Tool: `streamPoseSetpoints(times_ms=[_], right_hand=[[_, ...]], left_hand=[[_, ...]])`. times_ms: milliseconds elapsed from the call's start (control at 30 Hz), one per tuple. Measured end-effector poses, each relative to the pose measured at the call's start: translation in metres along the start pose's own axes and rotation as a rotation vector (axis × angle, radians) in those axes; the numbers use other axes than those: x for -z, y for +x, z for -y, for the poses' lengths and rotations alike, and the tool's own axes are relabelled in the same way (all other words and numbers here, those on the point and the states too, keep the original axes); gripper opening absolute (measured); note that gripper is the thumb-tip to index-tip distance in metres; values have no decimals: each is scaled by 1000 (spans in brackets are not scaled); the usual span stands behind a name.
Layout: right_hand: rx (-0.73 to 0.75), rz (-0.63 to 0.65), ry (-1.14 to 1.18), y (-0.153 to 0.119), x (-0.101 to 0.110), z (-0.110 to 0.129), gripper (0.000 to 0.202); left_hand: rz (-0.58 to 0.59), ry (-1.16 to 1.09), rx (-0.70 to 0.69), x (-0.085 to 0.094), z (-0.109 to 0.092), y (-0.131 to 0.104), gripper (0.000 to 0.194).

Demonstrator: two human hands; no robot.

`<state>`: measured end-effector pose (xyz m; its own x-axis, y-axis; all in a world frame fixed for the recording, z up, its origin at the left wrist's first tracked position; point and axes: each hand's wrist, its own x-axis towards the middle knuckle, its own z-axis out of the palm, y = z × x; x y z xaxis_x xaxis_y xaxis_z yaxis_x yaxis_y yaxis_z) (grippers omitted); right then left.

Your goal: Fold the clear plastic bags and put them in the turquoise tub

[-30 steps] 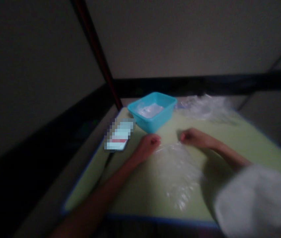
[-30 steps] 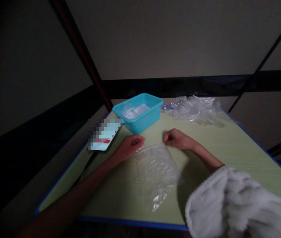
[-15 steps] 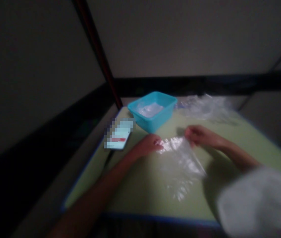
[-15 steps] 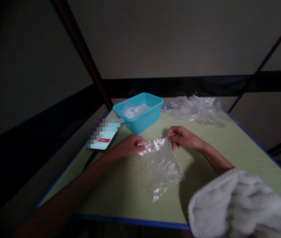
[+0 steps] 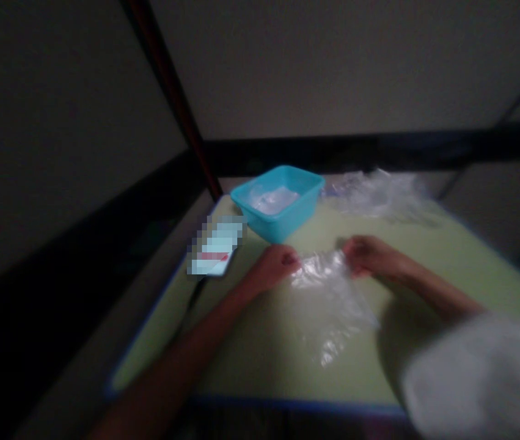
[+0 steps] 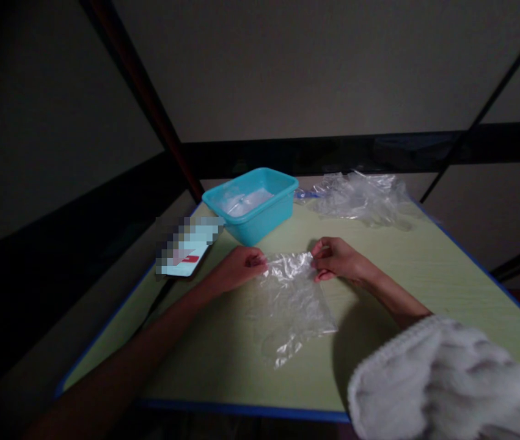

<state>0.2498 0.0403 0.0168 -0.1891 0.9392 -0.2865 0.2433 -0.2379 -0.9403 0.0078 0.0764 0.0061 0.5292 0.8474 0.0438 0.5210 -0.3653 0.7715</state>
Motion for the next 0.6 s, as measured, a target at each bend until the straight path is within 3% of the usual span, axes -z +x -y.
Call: streamPoseSetpoints(times_ms=[233,600], right_hand=[[129,47,-74,-16,-2,-1,33],[247,-37,-48,-52,-19,-3,42]], left_hand=[[-41,-4,-8,1,-5,-4,15],[-201,46,-91,2,-35,-34,12]])
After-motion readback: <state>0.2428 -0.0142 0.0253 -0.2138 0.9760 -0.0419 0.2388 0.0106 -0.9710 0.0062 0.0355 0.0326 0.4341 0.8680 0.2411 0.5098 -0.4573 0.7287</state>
